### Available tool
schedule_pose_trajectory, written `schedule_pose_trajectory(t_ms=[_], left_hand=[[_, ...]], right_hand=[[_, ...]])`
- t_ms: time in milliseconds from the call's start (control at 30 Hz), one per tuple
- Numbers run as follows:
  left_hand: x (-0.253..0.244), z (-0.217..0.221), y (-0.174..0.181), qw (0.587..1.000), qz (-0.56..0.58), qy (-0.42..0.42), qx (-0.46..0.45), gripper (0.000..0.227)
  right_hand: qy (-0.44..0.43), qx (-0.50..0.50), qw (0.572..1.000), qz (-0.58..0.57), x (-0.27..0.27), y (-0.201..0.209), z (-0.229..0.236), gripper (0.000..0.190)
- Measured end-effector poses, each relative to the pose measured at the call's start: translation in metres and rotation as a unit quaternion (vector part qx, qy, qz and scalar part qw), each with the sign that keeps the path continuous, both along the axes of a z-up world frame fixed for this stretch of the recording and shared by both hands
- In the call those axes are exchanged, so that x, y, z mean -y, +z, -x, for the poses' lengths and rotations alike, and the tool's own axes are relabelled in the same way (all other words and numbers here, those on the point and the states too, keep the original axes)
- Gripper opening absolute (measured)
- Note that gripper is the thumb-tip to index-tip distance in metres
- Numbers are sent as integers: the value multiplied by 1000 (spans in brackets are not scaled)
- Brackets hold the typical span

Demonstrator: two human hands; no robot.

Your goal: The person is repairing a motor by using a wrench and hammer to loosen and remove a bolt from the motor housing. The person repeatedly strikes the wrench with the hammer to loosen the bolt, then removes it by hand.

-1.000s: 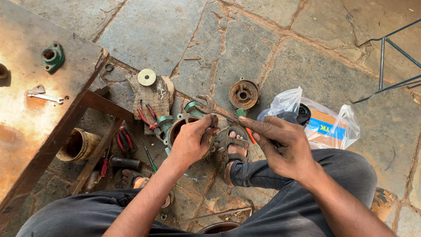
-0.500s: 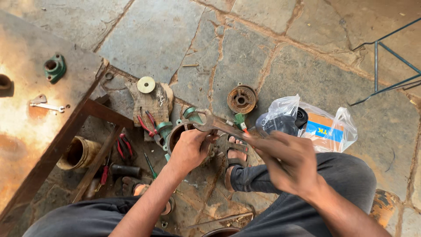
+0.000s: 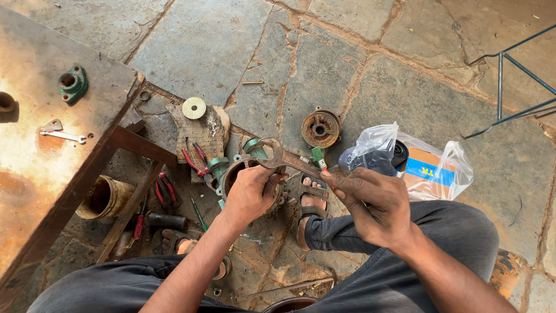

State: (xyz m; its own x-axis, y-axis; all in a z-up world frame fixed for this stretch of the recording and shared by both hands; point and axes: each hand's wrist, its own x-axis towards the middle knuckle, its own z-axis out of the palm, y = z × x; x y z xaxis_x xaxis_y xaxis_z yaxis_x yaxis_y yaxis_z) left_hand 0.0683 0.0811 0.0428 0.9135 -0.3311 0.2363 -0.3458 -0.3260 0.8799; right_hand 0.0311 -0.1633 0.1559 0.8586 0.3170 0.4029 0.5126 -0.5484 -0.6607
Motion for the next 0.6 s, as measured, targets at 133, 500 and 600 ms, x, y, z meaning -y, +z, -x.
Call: schedule_pose_trajectory(t_ms=[133,500,600], left_hand=[[-1,0,-2,1000,7,-14,-19,24],[-3,0,-2,1000,-7,-23,17,32],[-4,4,-1,999,-11,-31,23,28]], right_hand=[[-5,-5,1000,4,1,1,0,35],[4,77,997,-26,-4,16,-2,37],[14,-34,998,60,-7,17,-2,31]])
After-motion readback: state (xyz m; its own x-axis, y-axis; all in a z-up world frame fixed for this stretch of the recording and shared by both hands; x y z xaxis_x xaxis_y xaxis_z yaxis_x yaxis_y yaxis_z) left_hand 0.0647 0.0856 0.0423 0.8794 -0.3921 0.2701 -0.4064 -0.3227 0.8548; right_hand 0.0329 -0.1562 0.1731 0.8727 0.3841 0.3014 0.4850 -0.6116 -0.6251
